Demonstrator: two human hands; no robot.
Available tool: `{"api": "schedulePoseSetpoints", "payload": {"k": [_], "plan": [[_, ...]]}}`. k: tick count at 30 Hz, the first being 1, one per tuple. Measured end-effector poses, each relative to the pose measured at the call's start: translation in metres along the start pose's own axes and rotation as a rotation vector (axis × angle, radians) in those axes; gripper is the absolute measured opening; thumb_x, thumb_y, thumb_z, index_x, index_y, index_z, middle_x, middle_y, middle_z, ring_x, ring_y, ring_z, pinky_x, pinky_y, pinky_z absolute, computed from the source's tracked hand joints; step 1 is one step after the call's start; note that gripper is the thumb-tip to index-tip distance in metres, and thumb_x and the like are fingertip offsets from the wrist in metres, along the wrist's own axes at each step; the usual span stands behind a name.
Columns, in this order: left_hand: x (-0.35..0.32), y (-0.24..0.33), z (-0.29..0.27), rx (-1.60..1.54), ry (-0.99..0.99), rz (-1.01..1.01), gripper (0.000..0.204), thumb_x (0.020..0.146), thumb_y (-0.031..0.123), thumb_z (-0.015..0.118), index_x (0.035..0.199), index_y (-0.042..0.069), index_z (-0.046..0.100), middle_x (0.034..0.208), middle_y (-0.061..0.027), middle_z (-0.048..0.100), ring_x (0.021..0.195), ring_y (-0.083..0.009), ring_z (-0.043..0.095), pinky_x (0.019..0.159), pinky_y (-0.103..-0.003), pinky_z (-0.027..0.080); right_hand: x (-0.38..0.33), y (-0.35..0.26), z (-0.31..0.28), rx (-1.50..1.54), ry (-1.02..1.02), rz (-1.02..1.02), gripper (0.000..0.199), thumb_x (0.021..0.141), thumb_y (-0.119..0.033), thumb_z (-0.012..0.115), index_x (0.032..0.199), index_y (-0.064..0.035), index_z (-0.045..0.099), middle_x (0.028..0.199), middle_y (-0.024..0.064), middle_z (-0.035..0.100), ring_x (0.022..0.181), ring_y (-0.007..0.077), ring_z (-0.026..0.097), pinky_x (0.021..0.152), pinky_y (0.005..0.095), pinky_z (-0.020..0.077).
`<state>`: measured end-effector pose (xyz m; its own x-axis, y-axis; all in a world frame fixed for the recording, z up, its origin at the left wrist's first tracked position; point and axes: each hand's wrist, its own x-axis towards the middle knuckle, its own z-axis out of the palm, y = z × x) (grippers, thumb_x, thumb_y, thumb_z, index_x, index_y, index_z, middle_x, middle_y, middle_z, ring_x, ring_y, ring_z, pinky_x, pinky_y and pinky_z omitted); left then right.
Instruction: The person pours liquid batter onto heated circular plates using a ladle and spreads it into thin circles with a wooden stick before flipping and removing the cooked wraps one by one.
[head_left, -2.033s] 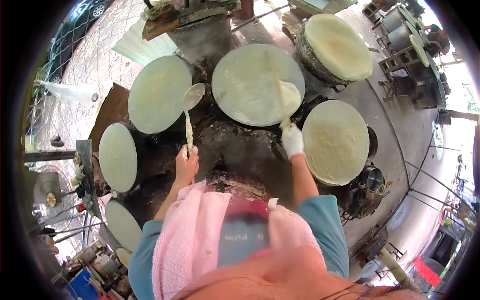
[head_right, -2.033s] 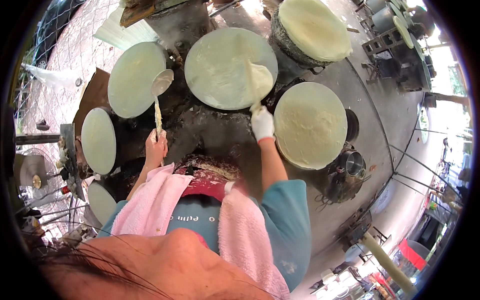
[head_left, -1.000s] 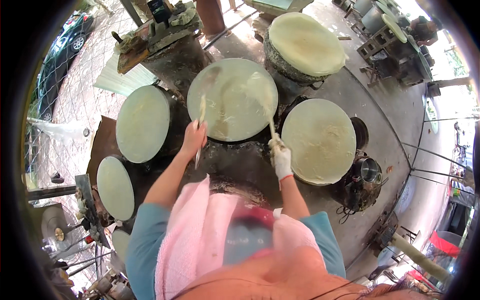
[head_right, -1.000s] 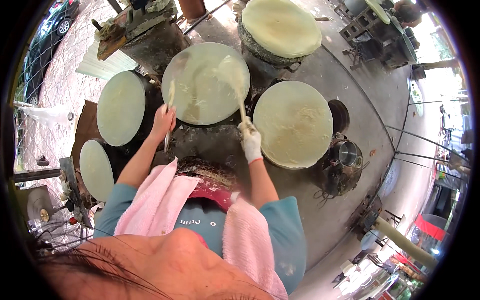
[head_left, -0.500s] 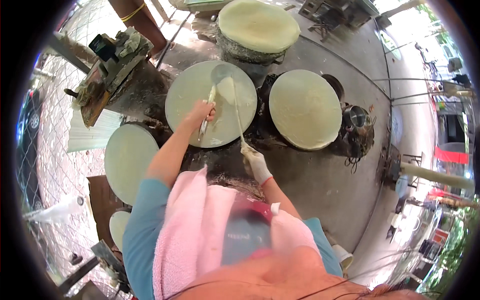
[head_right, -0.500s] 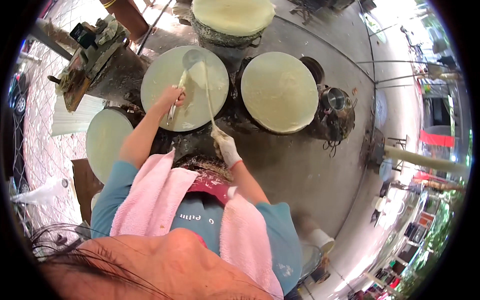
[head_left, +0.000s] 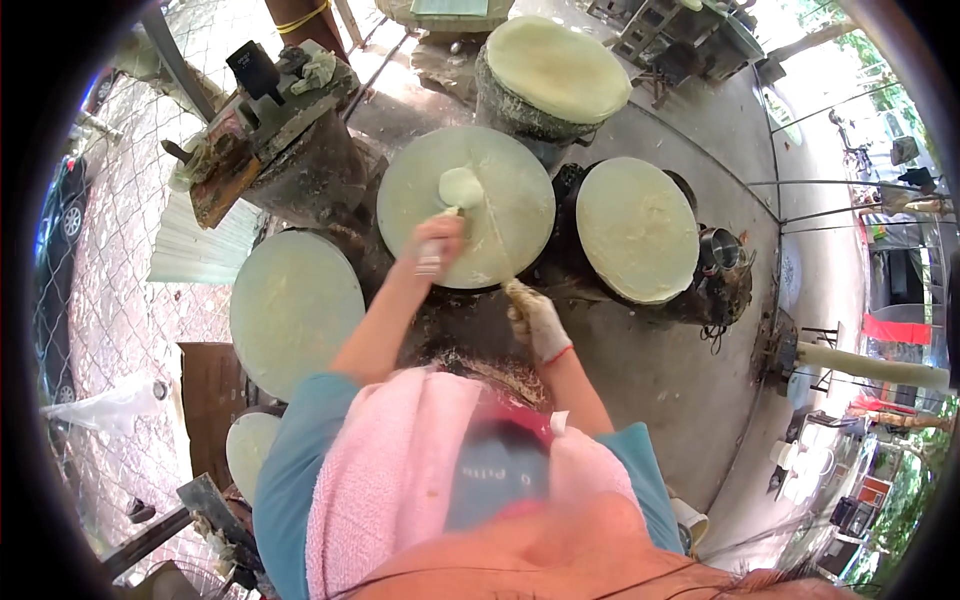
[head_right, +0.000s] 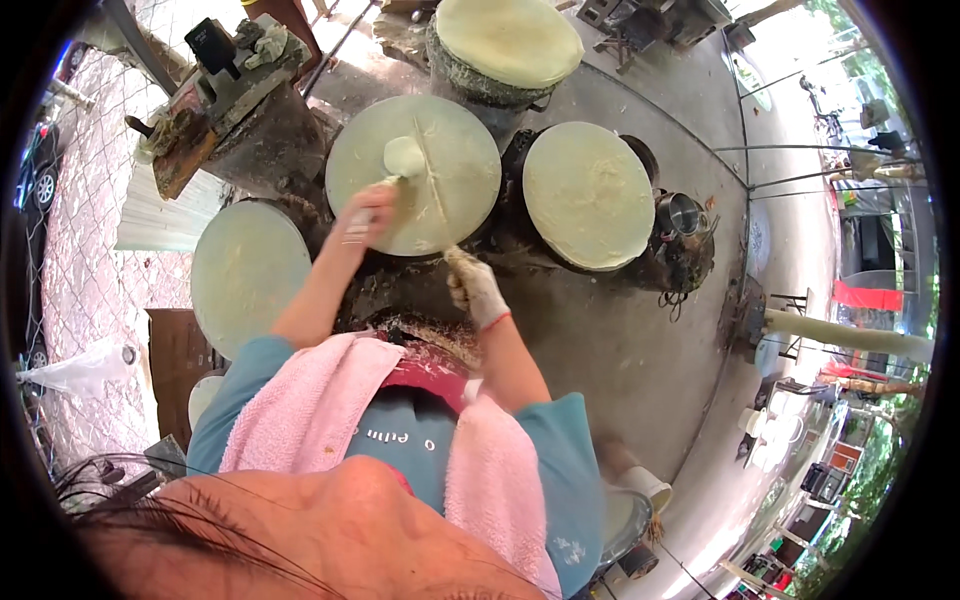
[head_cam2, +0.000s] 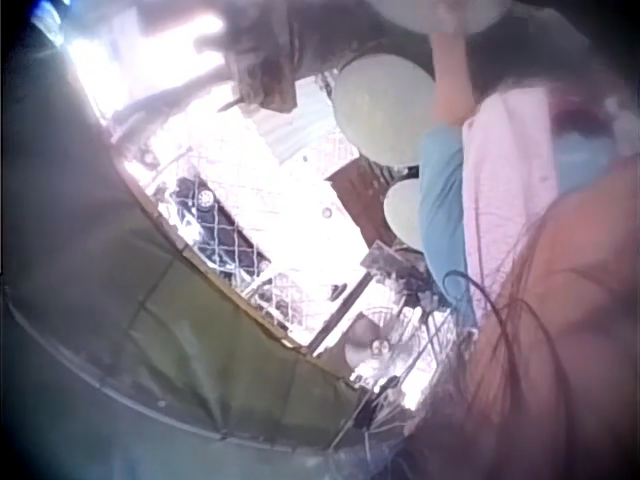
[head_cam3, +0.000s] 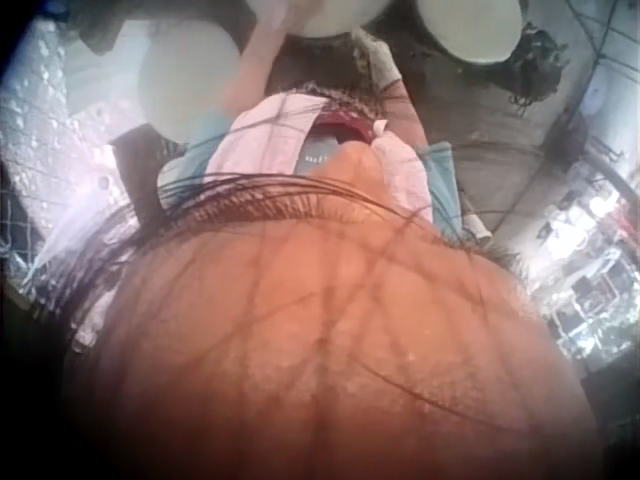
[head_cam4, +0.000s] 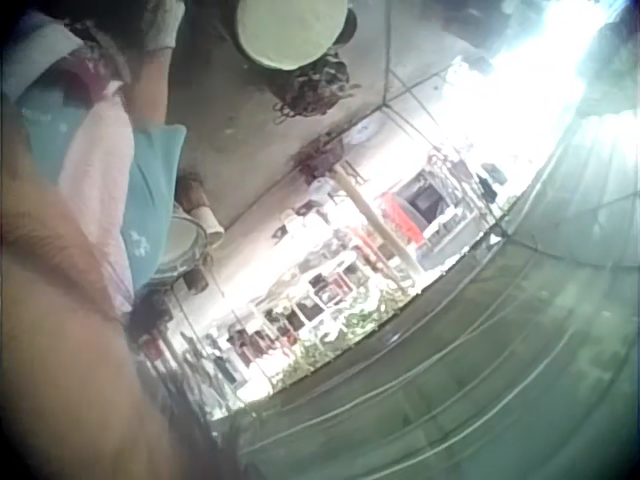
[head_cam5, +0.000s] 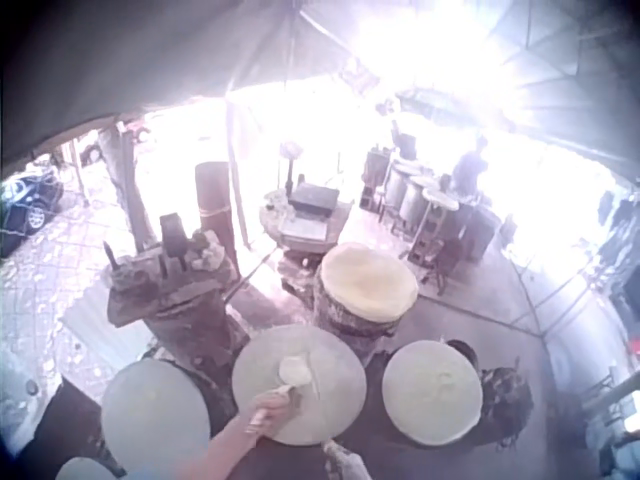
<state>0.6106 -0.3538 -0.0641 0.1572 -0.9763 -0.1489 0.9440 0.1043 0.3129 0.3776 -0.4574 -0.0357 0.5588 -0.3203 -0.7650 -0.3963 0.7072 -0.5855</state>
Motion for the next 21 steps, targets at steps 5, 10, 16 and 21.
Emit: {"api": "schedulePoseSetpoints", "payload": {"k": [5, 10, 16, 21], "plan": [[-0.046, 0.016, 0.057, -0.029, 0.042, -0.012, 0.022, 0.097, 0.018, 0.042, 0.101, -0.002, 0.050, 0.060, 0.0054, 0.035, 0.038, -0.0034, 0.032, 0.037, -0.020, 0.028, 0.063, 0.019, -0.069, -0.296, 0.229, -0.440, 0.023, 0.089, -0.029, 0.059, 0.095, -0.0083, 0.068, 0.062, -0.0046, 0.052, 0.052, 0.0043, 0.042, 0.047, 0.0235, 0.0366], [-0.013, 0.039, 0.067, -0.161, 0.128, -0.003, 0.027, 0.100, 0.020, 0.036, 0.099, -0.005, 0.046, 0.062, 0.0045, 0.037, 0.039, -0.0036, 0.035, 0.040, -0.023, 0.027, 0.064, 0.048, -0.090, -0.224, -0.073, -0.500, 0.028, 0.088, -0.021, 0.062, 0.112, -0.0063, 0.064, 0.079, -0.0049, 0.060, 0.065, 0.0024, 0.047, 0.060, 0.0175, 0.0396], [-0.006, -0.010, 0.097, 0.001, 0.265, 0.099, 0.027, 0.100, 0.019, 0.036, 0.103, -0.007, 0.042, 0.062, 0.0048, 0.037, 0.039, -0.0019, 0.036, 0.038, -0.020, 0.025, -0.006, -0.005, -0.240, 0.206, 0.374, -0.704, 0.045, 0.089, -0.019, 0.062, 0.130, -0.0062, 0.048, 0.081, -0.0025, 0.057, 0.059, 0.0048, 0.048, 0.053, 0.0190, 0.0408], [0.003, -0.066, 0.145, 0.040, 0.263, 0.173, 0.028, 0.101, 0.018, 0.033, 0.103, -0.008, 0.041, 0.063, 0.0030, 0.038, 0.036, -0.0028, 0.036, 0.037, -0.018, 0.026, 0.013, -0.044, -0.358, 0.244, 0.692, -0.505, 0.047, 0.076, -0.021, 0.078, 0.111, -0.0106, 0.048, 0.054, -0.0075, 0.039, 0.034, 0.0050, 0.027, 0.031, 0.0247, 0.0217]]}}
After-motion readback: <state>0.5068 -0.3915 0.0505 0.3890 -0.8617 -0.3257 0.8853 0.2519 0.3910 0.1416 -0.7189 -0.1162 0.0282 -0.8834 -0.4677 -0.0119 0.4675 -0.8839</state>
